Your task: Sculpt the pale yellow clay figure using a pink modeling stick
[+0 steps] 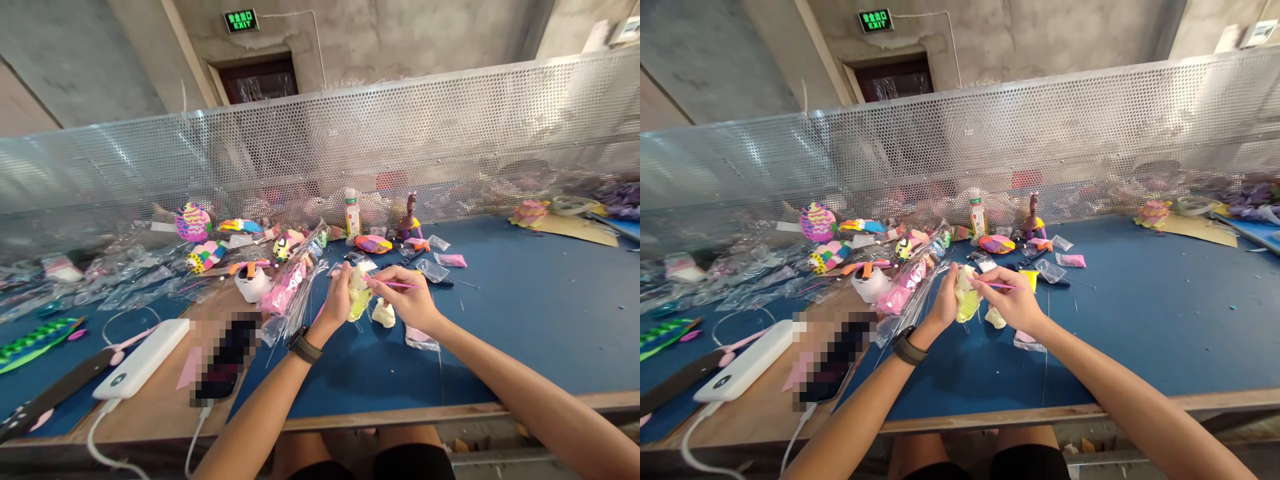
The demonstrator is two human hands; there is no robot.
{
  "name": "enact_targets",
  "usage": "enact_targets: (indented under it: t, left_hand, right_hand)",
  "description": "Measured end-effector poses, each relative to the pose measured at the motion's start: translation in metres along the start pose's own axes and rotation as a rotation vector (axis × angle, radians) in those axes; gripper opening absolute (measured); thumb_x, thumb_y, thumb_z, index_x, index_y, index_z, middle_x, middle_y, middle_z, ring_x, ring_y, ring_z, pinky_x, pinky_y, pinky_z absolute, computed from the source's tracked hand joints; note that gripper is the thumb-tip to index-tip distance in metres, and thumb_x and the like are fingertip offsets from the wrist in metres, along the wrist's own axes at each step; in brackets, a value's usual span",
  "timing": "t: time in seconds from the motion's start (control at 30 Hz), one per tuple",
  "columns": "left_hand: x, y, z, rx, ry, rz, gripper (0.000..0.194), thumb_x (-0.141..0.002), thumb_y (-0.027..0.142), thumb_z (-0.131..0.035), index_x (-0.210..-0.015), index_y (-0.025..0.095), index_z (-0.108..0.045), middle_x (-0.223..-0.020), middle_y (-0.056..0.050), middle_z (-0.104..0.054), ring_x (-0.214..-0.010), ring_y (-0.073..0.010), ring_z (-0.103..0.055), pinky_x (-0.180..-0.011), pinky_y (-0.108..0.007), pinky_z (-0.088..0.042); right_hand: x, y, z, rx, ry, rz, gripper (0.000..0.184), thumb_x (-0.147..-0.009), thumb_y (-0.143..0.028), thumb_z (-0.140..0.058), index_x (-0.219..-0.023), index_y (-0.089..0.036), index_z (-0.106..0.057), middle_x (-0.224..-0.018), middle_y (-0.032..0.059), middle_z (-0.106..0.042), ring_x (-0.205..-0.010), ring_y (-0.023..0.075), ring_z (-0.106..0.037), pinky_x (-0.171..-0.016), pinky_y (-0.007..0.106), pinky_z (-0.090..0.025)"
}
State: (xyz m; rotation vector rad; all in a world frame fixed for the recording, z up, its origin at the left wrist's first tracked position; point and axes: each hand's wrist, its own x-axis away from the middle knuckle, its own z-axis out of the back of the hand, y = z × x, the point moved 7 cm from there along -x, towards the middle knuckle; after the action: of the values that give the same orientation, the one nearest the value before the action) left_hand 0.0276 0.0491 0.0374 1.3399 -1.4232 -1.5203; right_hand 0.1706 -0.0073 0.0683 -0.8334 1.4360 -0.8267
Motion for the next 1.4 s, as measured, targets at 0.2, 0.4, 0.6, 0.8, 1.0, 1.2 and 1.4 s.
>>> enact_targets:
  t: [0.2,0.4,0.6,0.8,1.0,1.2,1.4]
  left_hand:
    - [-0.004,-0.005,0.004,0.058,0.020,-0.043,0.075,-0.090,0.087,-0.049,-0.079,0.017,-0.073,-0.071,-0.006,-0.071,-0.067,-0.0183,-0.066,-0.067,-0.030,-0.055]
    - [-0.005,-0.007,0.007,0.085,-0.006,-0.051,0.075,-0.095,0.085,-0.041,-0.082,0.018,-0.073,-0.068,-0.006,-0.069,-0.064,-0.0187,-0.065,-0.062,-0.031,-0.053]
    - [-0.006,-0.008,0.008,0.065,-0.018,-0.028,0.077,-0.091,0.089,-0.041,-0.080,0.019,-0.071,-0.067,-0.006,-0.069,-0.060,-0.0177,-0.064,-0.059,-0.029,-0.052]
    - [-0.003,-0.003,0.007,0.009,0.029,-0.043,0.074,-0.091,0.087,-0.045,-0.081,0.018,-0.073,-0.071,-0.007,-0.071,-0.066,-0.0187,-0.067,-0.063,-0.030,-0.054]
    - [-0.002,-0.002,0.005,-0.017,0.028,-0.050,0.075,-0.090,0.089,-0.045,-0.078,0.019,-0.072,-0.071,-0.006,-0.072,-0.065,-0.0187,-0.066,-0.061,-0.029,-0.054]
    - [0.001,0.004,0.006,-0.036,0.053,-0.087,0.074,-0.092,0.087,-0.044,-0.077,0.019,-0.071,-0.067,-0.004,-0.067,-0.061,-0.0166,-0.059,-0.060,-0.029,-0.050]
    - [0.001,0.006,0.009,-0.114,0.088,-0.103,0.074,-0.095,0.085,-0.040,-0.074,0.020,-0.071,-0.065,-0.005,-0.065,-0.061,-0.0183,-0.056,-0.059,-0.030,-0.045]
  right_hand:
    - [-0.003,0.005,0.004,-0.007,0.014,-0.058,0.035,-0.071,-0.051,-0.095,-0.077,-0.019,-0.084,-0.069,0.0053,-0.075,-0.053,0.0127,-0.057,-0.042,0.023,-0.046]
    - [-0.005,0.016,0.000,-0.069,-0.048,-0.253,0.038,-0.063,-0.051,-0.098,-0.071,-0.017,-0.083,-0.050,-0.0005,-0.061,-0.041,0.0066,-0.041,-0.036,0.021,-0.030]
    - [-0.006,0.005,0.000,-0.091,-0.116,-0.244,0.040,-0.067,-0.053,-0.095,-0.080,-0.017,-0.084,-0.057,0.0007,-0.066,-0.045,0.0084,-0.048,-0.037,0.021,-0.037]
    - [-0.006,0.005,-0.002,-0.114,-0.106,-0.252,0.041,-0.067,-0.054,-0.095,-0.081,-0.018,-0.083,-0.061,0.0026,-0.070,-0.052,0.0134,-0.061,-0.043,0.023,-0.050]
    - [-0.009,0.004,0.000,-0.080,-0.081,-0.245,0.045,-0.072,-0.058,-0.092,-0.088,-0.017,-0.082,-0.070,0.0049,-0.075,-0.056,0.0137,-0.064,-0.045,0.024,-0.053]
    - [-0.010,0.006,-0.001,-0.038,-0.117,-0.249,0.052,-0.076,-0.066,-0.086,-0.082,-0.016,-0.078,-0.073,0.0043,-0.072,-0.053,0.0107,-0.059,-0.038,0.020,-0.045]
    - [-0.011,0.006,-0.002,-0.068,-0.162,-0.281,0.049,-0.072,-0.062,-0.091,-0.077,-0.016,-0.073,-0.068,0.0023,-0.069,-0.050,0.0099,-0.057,-0.036,0.019,-0.043]
